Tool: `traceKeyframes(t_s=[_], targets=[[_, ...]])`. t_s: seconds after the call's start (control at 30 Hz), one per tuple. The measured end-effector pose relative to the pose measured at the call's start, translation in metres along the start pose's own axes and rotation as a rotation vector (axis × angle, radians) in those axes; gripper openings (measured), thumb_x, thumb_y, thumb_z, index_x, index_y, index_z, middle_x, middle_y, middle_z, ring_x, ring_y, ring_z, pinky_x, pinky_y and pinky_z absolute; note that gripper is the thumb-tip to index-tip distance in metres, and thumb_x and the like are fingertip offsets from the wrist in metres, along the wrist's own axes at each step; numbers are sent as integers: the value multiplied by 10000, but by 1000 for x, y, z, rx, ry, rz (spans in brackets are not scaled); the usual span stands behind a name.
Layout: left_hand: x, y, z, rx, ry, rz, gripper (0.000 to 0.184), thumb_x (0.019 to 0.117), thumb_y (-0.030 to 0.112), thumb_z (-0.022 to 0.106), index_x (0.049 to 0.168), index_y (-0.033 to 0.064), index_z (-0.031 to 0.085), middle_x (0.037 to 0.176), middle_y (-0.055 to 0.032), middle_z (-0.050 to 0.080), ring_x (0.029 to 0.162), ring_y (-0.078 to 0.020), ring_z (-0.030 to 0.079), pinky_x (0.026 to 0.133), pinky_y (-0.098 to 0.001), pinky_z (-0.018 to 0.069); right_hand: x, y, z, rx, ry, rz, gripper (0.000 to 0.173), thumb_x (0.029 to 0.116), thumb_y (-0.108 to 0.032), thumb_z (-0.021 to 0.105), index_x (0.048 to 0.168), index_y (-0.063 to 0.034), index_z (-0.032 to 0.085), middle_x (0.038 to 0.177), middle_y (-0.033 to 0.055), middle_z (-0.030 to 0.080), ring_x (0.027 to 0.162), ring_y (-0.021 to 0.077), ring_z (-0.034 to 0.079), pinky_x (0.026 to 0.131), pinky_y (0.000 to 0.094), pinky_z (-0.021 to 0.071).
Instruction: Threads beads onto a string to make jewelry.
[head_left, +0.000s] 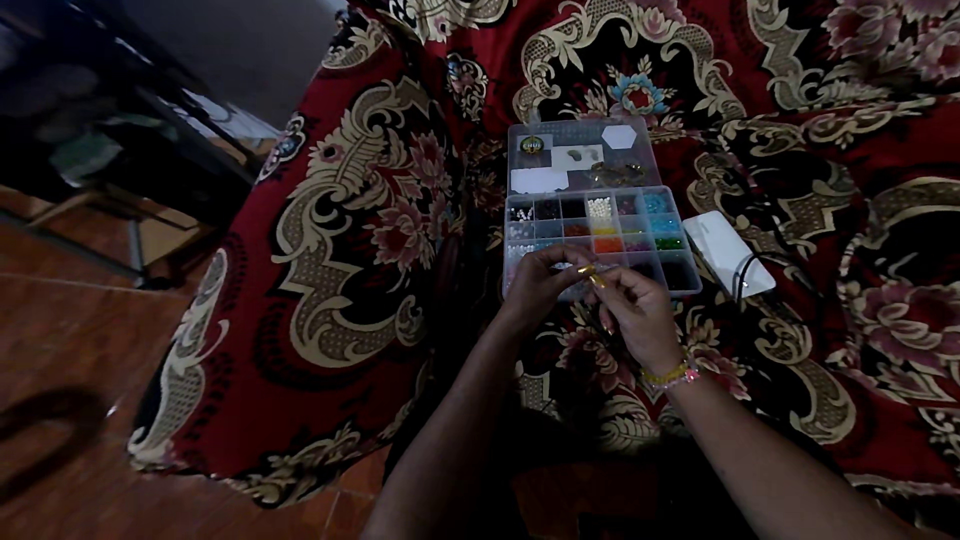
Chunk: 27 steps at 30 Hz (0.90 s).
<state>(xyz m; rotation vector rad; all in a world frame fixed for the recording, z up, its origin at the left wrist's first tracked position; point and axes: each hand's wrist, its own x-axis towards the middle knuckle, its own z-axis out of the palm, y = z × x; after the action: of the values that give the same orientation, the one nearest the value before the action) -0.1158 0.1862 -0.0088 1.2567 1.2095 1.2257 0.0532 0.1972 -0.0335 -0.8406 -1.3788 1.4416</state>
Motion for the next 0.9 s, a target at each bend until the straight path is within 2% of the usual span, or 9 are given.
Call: traceKeyframes(t_s=[0.17, 0.23, 0.27, 0.33, 0.43, 0.53, 0.77, 0.9], targets=[[0, 3, -9, 141, 57, 67, 37, 947, 26, 661, 934, 32, 695, 1101, -34, 697, 1002, -88, 664, 834, -281, 574, 0, 0, -1, -12, -12, -23, 131, 989, -53, 572, 925, -19, 681, 765, -31, 696, 509, -14, 548, 475, 144, 481], [1, 3, -16, 314, 101, 109, 27, 939, 61, 697, 951, 41, 709, 1086, -46, 694, 994, -102, 664, 807, -283, 572, 0, -1, -1, -14, -13, -21, 135, 991, -60, 572, 921, -23, 681, 754, -30, 693, 511, -6, 557, 477, 151, 489], [1, 4, -19, 454, 126, 138, 50, 928, 85, 722, 962, 51, 734, 1065, -54, 702, 982, -123, 665, 798, -304, 562, 0, -2, 0, -15, -14, -19, 136, 994, -63, 572, 926, -21, 681, 750, -27, 693, 518, 1, 567, 480, 156, 495], [0, 4, -24, 730, 156, 193, 63, 912, 120, 753, 961, 83, 770, 1035, -63, 721, 1004, -194, 667, 854, -386, 546, -1, -4, 0, -37, -10, -21, 137, 993, -69, 574, 933, -22, 688, 751, -26, 702, 554, 10, 605, 498, 160, 513], [0, 0, -26, 971, 150, 203, 58, 870, 62, 778, 927, 74, 783, 1018, -113, 712, 1003, -326, 642, 898, -513, 510, -1, -3, -1, -66, -5, -43, 142, 992, -82, 575, 930, -33, 694, 780, -25, 726, 628, 13, 658, 519, 154, 520], [0, -5, -23, 1056, 117, 146, 75, 858, 41, 783, 925, 74, 790, 1054, -145, 691, 1026, -377, 615, 892, -555, 490, -1, -3, -1, -63, -5, -58, 147, 998, -85, 574, 932, -37, 696, 789, -23, 733, 637, 9, 663, 521, 150, 516], [2, -10, -14, 1142, 106, 111, 68, 856, 50, 785, 923, 62, 791, 1070, -169, 674, 1042, -389, 600, 868, -550, 482, 0, 2, -3, -127, -17, -170, 146, 975, -80, 583, 909, -37, 707, 826, -23, 737, 664, 1, 646, 590, 158, 533], [4, -15, -13, 1147, 114, 126, 67, 852, 51, 783, 919, 59, 791, 1054, -171, 678, 1028, -386, 609, 876, -555, 482, 1, 3, -4, -125, -9, -200, 145, 977, -94, 597, 909, -41, 713, 821, -34, 735, 659, -16, 635, 579, 144, 514]])
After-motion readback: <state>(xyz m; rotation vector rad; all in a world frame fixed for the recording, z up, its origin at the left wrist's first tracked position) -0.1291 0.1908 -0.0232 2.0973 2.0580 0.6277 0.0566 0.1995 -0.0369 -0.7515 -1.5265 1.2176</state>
